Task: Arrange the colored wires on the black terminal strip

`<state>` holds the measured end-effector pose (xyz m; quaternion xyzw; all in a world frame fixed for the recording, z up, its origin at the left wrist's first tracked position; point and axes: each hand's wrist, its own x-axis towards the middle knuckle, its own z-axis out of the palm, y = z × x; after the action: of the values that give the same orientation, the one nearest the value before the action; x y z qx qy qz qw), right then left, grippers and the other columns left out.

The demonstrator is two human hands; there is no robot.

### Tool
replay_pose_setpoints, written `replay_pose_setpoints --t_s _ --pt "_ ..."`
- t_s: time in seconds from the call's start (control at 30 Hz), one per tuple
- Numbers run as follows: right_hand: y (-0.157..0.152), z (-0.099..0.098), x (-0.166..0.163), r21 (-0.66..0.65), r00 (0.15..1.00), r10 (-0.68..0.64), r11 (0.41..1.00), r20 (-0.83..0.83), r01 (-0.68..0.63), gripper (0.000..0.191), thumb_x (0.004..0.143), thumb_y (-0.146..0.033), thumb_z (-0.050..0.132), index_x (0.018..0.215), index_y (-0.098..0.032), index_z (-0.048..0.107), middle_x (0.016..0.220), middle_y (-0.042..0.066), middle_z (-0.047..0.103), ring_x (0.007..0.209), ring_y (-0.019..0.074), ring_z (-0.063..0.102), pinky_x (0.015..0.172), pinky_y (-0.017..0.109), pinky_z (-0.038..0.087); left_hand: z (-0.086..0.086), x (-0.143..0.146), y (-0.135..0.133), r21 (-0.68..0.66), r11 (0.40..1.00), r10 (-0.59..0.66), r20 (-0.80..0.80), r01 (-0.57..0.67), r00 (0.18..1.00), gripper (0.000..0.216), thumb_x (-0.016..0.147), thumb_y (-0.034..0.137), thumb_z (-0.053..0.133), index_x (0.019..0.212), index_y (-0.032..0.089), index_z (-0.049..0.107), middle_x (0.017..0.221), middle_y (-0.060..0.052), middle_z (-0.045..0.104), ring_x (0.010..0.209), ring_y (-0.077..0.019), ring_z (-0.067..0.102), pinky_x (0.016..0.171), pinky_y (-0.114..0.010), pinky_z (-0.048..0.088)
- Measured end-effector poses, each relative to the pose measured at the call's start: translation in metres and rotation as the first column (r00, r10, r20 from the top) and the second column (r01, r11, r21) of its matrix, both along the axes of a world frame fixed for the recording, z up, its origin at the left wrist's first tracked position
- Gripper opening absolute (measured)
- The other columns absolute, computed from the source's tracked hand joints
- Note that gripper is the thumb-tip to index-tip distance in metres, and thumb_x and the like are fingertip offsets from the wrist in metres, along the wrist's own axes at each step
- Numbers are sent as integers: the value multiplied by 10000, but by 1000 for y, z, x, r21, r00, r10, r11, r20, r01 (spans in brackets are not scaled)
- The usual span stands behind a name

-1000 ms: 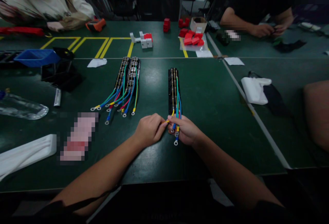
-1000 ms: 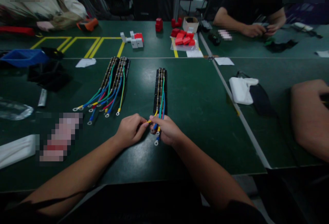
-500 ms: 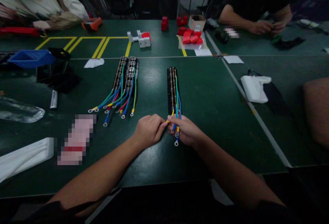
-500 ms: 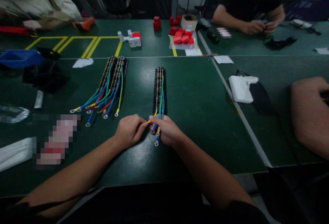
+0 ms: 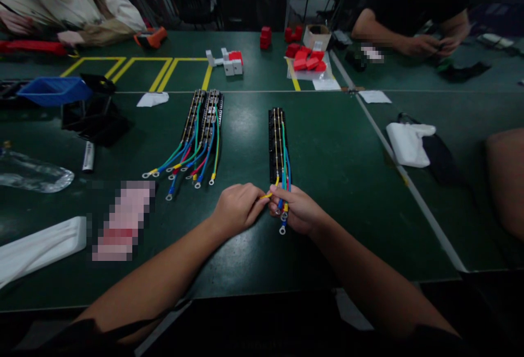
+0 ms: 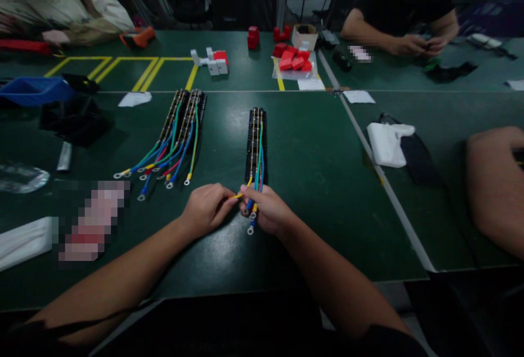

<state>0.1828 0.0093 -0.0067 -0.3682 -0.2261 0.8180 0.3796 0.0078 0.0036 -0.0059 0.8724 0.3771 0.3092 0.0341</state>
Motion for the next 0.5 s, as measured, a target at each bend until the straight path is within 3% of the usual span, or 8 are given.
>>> replay_pose_setpoints --t_s 0.23,0.5 --pt "0 -1 0 31 1000 6 999 11 -7 280 748 -317 734 679 -159 514 529 -56 492 452 71 484 468 206 393 3 0 1 -96 995 31 51 -26 998 255 936 320 476 779 147 578 660 -9 601 580 -115 527 587 -252 392" --pt "-1 4 3 10 999 33 999 29 -33 297 738 -353 742 678 -153 530 538 -41 536 467 89 549 455 203 416 5 -4 0 -166 984 -27 207 62 978 217 875 356 605 837 146 641 662 8 641 555 -89 552 548 -210 409"
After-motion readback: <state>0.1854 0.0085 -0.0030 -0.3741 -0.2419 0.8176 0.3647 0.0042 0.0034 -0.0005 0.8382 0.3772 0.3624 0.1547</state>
